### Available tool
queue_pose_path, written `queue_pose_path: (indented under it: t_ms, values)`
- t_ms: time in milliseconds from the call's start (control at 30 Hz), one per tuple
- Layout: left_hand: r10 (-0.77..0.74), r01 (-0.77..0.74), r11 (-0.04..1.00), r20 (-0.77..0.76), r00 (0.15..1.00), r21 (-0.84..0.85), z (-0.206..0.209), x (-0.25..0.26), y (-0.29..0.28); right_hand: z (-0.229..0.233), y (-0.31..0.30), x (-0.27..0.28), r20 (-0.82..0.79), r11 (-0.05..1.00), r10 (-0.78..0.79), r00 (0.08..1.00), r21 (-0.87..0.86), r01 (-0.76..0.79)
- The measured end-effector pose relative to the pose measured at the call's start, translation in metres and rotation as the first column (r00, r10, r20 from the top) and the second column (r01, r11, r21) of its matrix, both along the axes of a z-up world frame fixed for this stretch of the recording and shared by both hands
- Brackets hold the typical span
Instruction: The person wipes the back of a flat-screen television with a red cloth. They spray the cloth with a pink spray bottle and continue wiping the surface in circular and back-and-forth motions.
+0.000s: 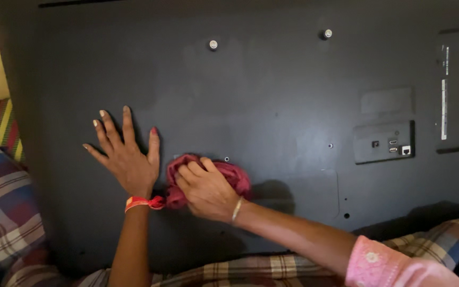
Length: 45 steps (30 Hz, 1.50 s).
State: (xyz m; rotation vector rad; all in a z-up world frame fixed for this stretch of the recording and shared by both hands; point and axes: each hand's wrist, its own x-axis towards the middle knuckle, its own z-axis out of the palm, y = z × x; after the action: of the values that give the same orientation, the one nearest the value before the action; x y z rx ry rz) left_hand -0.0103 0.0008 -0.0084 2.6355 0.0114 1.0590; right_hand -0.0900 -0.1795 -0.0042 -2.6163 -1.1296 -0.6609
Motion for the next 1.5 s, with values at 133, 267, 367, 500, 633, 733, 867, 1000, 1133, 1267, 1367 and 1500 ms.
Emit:
queue_pose_path:
  t_ms: [133,267,367,500,633,733,867,1000,1133,1267,1367,1500]
  values:
    - [-0.009,0.009,1.000,0.003,1.000,0.001,-0.001,-0.001,-0.001,-0.004,0.004,0.004,0.108,1.000,-0.001,0.994,0.013,-0.001]
    - [-0.008,0.008,1.000,0.004,1.000,0.003,0.000,-0.002,-0.001,-0.006,-0.002,-0.005,0.046,0.995,0.101,0.994,-0.021,-0.101]
    - [-0.013,0.013,1.000,0.015,1.000,0.005,0.002,-0.002,-0.002,-0.006,-0.015,-0.014,-0.021,0.985,0.167,0.986,-0.044,-0.168]
    - [-0.017,0.017,1.000,0.016,1.000,0.005,-0.002,-0.005,0.001,-0.002,-0.057,-0.013,0.073,0.985,0.131,0.989,-0.123,-0.121]
    - [-0.009,0.009,1.000,0.014,1.000,-0.009,-0.003,0.002,0.000,0.009,-0.088,-0.002,-0.009,0.995,-0.042,0.999,-0.096,0.041]
    - [-0.015,0.016,1.000,0.011,1.000,-0.012,-0.003,0.002,0.001,0.014,-0.067,0.012,-0.132,0.996,0.026,0.991,-0.076,-0.037]
    - [-0.020,0.020,0.999,0.011,1.000,-0.029,-0.004,-0.002,0.000,0.016,-0.011,0.038,-0.001,0.991,0.131,0.991,-0.037,-0.131]
    - [-0.022,0.022,0.999,0.001,1.000,-0.041,0.000,-0.002,0.002,0.014,-0.010,0.039,-0.041,0.988,0.142,0.989,-0.046,-0.144]
    - [-0.025,0.026,0.999,0.013,1.000,-0.027,-0.003,0.000,0.002,0.001,-0.061,0.012,-0.018,0.997,0.062,0.998,-0.045,-0.063]
    - [-0.022,0.022,0.999,0.023,1.000,-0.023,-0.006,0.000,0.002,-0.021,-0.090,-0.028,-0.117,0.988,0.105,0.988,-0.097,-0.117]
    - [-0.009,0.010,1.000,0.028,1.000,-0.023,-0.007,0.001,0.001,-0.037,-0.084,-0.042,-0.133,0.958,0.227,0.965,-0.147,-0.246]
    - [0.004,-0.003,1.000,0.031,1.000,-0.025,-0.006,0.003,0.000,-0.044,-0.034,-0.037,-0.228,0.937,0.290,0.929,-0.130,-0.324]
